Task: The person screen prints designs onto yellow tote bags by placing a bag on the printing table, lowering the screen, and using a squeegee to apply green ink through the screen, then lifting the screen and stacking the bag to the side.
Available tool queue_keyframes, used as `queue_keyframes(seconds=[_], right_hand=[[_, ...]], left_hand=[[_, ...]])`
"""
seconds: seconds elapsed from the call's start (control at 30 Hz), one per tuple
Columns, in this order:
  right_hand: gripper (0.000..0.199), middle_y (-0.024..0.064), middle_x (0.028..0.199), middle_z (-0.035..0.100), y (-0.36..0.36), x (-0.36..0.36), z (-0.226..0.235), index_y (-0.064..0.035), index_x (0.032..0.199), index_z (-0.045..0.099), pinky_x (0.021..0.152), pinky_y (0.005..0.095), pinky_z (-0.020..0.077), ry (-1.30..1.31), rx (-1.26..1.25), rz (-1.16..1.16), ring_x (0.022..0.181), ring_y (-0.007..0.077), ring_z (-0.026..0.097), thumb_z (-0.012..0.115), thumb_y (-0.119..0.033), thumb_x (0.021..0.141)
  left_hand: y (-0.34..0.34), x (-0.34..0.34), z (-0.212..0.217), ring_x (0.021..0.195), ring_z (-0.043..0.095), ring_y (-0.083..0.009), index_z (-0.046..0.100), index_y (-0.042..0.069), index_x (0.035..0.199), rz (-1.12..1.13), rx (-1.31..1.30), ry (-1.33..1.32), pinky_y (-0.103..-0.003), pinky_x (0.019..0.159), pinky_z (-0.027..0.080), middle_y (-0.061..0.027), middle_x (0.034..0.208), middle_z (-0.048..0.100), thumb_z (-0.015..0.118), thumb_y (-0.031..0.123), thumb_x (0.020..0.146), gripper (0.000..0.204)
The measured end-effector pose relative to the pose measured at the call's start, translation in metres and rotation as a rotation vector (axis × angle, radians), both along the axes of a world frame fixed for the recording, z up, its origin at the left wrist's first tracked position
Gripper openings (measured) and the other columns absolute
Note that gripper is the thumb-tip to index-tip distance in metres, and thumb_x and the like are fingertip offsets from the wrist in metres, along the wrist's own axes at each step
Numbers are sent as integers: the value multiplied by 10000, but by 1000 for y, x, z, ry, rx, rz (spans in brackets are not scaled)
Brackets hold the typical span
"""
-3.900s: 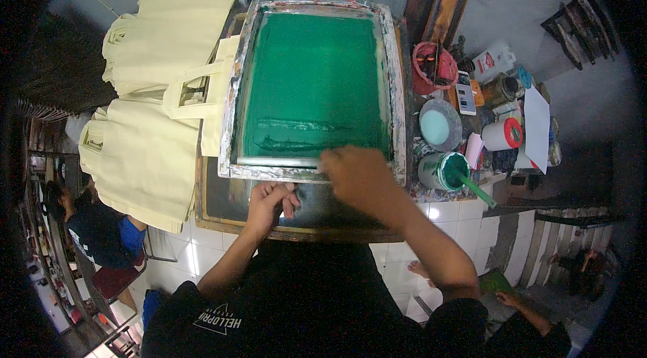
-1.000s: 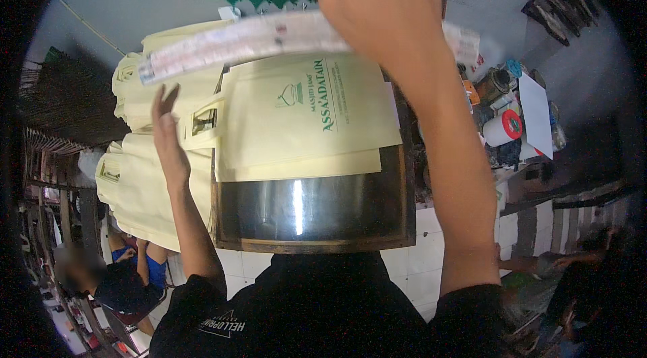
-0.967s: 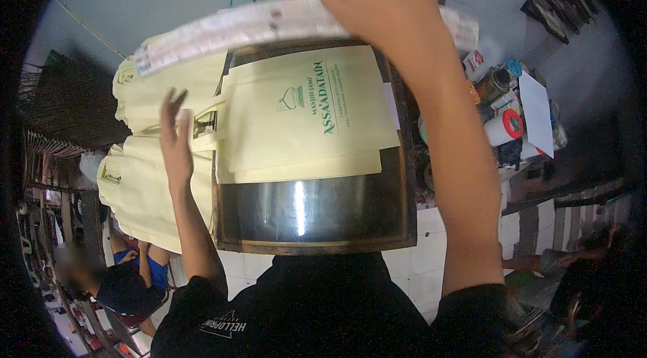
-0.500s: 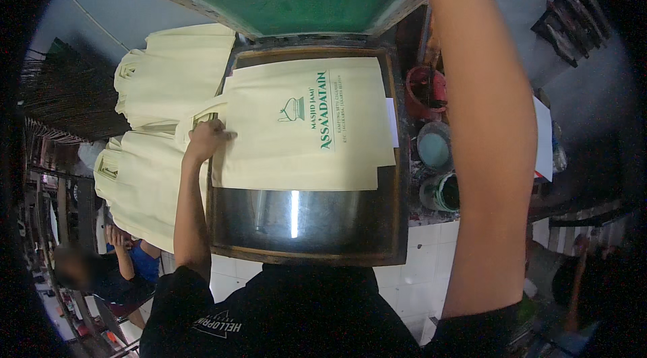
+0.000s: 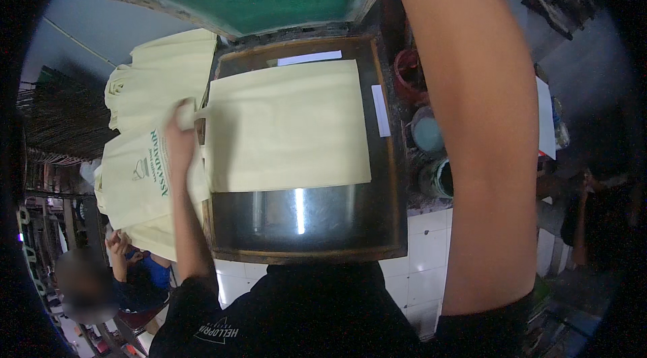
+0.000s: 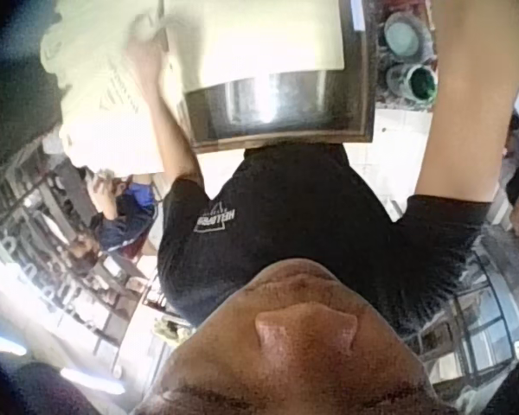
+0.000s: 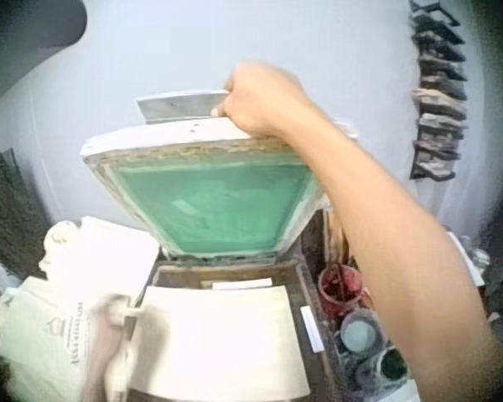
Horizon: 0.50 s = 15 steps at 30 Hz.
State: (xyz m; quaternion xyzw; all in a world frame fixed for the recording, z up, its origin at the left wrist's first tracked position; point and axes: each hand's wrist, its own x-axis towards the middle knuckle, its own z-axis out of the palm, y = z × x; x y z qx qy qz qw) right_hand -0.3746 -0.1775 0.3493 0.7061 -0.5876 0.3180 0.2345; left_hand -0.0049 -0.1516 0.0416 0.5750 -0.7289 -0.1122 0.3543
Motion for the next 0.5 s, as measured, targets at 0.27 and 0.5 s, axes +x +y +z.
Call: queue_keyframes(seconds=[0.27,0.5], right_hand=[[371,219,1004,742,-10,-5,1,-19,1015,781,849,465,543,27,-8,35,948,392,705,737,-355,863],[302,215,1032,739,-16,-5,4,-47,988,796,854,470,549,75,-9,-6,975,402,701,664,-298,883]], left_hand=[[-21,-258,-62,1499,264,-403,529,137,1453,-562,177,-439,-594,1207,186,-217,1602,321,668,574,880,734],[-22,-286,-58,1565,-1,-420,377,267,1583,-625,295,-646,-618,1233,8,-198,1702,32,609,761,825,934]])
